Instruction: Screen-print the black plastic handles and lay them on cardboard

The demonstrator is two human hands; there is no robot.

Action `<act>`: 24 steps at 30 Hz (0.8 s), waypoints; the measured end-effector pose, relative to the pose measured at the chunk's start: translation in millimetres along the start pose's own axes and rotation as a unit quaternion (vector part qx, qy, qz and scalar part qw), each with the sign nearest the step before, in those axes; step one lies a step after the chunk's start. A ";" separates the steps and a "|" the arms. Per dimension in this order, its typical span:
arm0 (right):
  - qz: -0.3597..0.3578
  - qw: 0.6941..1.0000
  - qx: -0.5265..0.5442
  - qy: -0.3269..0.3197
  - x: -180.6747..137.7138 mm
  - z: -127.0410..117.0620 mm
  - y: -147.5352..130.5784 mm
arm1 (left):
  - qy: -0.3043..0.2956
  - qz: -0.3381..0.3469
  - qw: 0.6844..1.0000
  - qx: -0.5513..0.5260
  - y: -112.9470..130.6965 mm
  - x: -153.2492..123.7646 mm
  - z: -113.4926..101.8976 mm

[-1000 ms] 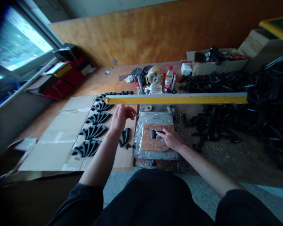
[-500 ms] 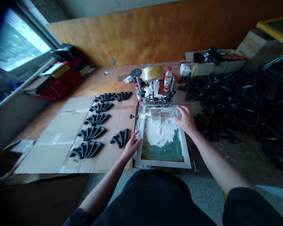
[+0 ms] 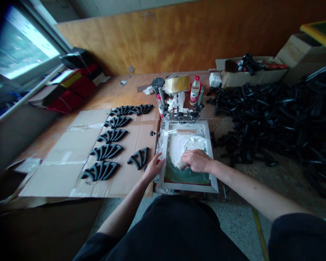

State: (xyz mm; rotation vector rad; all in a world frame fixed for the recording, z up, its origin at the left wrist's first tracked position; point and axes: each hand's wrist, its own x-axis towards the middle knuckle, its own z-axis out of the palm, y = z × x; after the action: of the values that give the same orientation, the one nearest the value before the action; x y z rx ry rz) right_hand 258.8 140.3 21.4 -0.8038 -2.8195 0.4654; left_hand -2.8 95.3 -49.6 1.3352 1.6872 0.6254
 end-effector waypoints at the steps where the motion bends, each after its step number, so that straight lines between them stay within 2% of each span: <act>1: 0.018 1.000 0.001 0.009 1.4 -0.4 1.4 | -0.003 0.002 1.000 -0.005 -0.8 0.7 0.0; 3: 0.062 0.996 -0.013 0.055 4.5 4.2 2.5 | -0.009 0.007 1.000 -0.017 -2.1 1.8 -0.2; 5: 0.073 0.992 -0.028 0.100 3.1 14.1 0.0 | -0.017 0.009 0.999 -0.029 -2.8 2.1 0.0; 8: 0.049 0.994 -0.009 0.093 -4.5 24.3 -6.4 | -0.023 0.007 0.999 -0.043 -1.9 0.8 -0.1; 10: 0.082 0.993 0.019 0.080 -1.5 19.7 -7.7 | -0.030 0.003 0.998 -0.051 2.0 -1.2 -3.0; 13: 0.177 0.977 0.025 0.118 24.1 -5.0 0.6 | -0.078 0.002 0.994 -0.073 15.9 -5.6 -15.8; 15: 0.229 0.960 0.003 0.160 43.3 -29.2 14.8 | -0.120 0.007 0.988 -0.092 31.3 -9.7 -29.8; 17: 0.267 0.942 -0.012 0.203 49.3 -55.1 37.0 | -0.142 0.015 0.984 -0.110 50.9 -14.3 -45.1; 20: 0.331 0.896 -0.002 0.297 22.6 -83.1 79.9 | -0.131 0.019 0.973 -0.189 85.8 -19.2 -64.1; 22: 0.377 0.864 0.008 0.333 -8.0 -83.4 103.6 | -0.103 0.039 0.957 -0.269 111.2 -18.4 -71.5; 24: 0.397 0.859 0.010 0.324 -32.6 -64.2 111.8 | -0.052 0.093 0.940 -0.325 136.8 -13.1 -74.9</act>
State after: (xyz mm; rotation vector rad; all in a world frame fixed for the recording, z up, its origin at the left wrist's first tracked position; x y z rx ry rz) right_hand 356.2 228.9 40.6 -1.7256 -1.7753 0.2386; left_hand 3.0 133.2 102.1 1.0189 1.1225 1.0884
